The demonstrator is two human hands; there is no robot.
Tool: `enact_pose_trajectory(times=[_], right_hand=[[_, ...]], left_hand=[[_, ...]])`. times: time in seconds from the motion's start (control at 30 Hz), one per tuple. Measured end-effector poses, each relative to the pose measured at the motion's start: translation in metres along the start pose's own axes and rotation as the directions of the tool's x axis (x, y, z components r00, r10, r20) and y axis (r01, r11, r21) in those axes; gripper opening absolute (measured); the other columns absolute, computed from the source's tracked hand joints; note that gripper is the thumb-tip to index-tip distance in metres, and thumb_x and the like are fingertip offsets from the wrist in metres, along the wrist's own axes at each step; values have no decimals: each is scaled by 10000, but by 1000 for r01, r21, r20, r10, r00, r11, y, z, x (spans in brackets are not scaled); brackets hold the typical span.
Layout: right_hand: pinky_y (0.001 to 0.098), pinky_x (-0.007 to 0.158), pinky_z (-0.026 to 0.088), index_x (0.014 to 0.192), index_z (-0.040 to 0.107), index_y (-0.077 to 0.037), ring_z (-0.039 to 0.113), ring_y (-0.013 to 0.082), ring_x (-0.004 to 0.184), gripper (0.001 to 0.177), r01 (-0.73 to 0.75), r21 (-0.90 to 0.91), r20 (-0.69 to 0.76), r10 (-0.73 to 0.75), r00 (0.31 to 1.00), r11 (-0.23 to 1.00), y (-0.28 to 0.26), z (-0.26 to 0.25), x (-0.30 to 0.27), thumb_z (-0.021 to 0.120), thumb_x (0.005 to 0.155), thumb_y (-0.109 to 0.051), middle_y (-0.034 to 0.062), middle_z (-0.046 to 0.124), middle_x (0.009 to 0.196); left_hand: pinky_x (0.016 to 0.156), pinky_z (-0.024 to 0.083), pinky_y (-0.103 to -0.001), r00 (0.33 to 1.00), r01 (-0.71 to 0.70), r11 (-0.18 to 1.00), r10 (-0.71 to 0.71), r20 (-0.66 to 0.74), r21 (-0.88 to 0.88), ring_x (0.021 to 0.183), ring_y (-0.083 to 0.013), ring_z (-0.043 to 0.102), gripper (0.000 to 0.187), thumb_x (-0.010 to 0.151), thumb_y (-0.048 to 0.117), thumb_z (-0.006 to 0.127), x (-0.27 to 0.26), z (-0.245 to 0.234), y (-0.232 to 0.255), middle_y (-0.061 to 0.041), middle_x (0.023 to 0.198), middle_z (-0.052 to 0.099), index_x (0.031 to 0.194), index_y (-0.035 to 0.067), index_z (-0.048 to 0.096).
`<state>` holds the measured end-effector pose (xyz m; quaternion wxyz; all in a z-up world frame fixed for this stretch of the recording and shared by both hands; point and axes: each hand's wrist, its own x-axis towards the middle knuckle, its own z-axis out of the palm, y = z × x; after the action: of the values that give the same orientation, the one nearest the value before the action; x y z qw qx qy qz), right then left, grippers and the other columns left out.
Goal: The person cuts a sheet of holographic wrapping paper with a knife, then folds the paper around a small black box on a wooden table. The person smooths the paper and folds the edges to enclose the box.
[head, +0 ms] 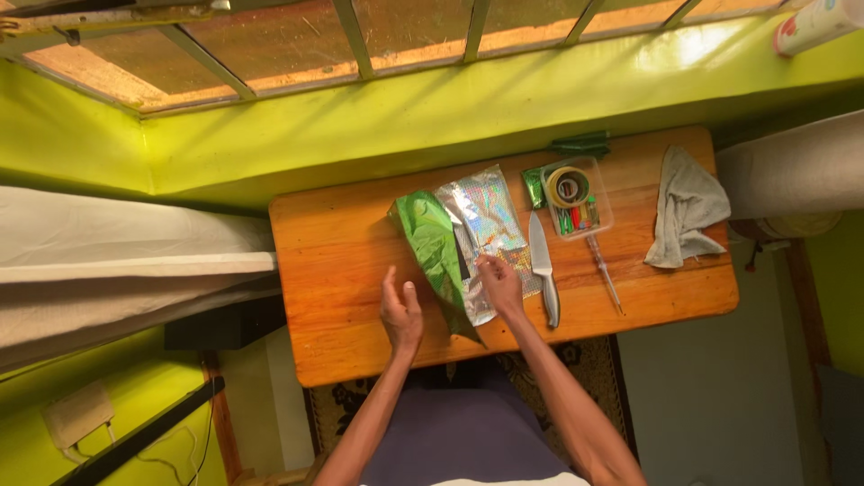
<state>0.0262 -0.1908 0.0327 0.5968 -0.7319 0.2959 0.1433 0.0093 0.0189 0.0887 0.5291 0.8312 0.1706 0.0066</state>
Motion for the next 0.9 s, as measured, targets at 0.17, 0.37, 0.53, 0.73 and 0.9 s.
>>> enact_pose_trajectory(times=[0.17,0.37,0.53,0.73,0.9], right_hand=[[496,954,535,1451,487,-23,614,328,1171,799,359,-527,47,-395,917,770,-11,30,-15,759,814,-421,218,614,1311],[548,1073,372,1581,119,-11,404,404,1337,1149,229,-678,4,-308,951,699,-19,80,-17,816,752,-396,265,421,1436],[525,1042,426,1577,132,-12,444,369,1260,1181,233,-627,33,-274,961,744,-17,71,-10,829,702,-392,236,434,1386],[536,1066,455,1586,207,-40,459,363,1264,1120,495,-598,243,-447,861,630,-11,33,9,811,686,-322,216,451,1391],[536,1126,448,1537,262,-61,441,374,1330,1055,630,-546,459,-431,777,553,-32,18,28,792,644,-248,215,433,1415]], left_hand=[[1080,425,-528,990,111,994,-112,-80,-12,1411,-399,432,888,926,487,661,13,-15,43,-283,1535,387,1553,-9,273],[794,546,-459,999,-23,879,0,49,476,965,-323,627,1158,743,298,815,26,-19,82,-229,1174,627,1602,1,98],[489,522,-303,922,330,773,-388,-9,542,577,-165,648,862,926,78,685,62,-53,18,-46,872,745,1627,119,186],[756,585,-360,952,306,886,-296,-81,348,790,-182,717,704,923,105,713,82,-98,-86,-64,950,753,1544,76,383],[906,552,-459,947,252,884,-141,-289,394,1012,-311,692,661,880,150,752,92,-106,-115,-180,1138,706,1467,43,469]])
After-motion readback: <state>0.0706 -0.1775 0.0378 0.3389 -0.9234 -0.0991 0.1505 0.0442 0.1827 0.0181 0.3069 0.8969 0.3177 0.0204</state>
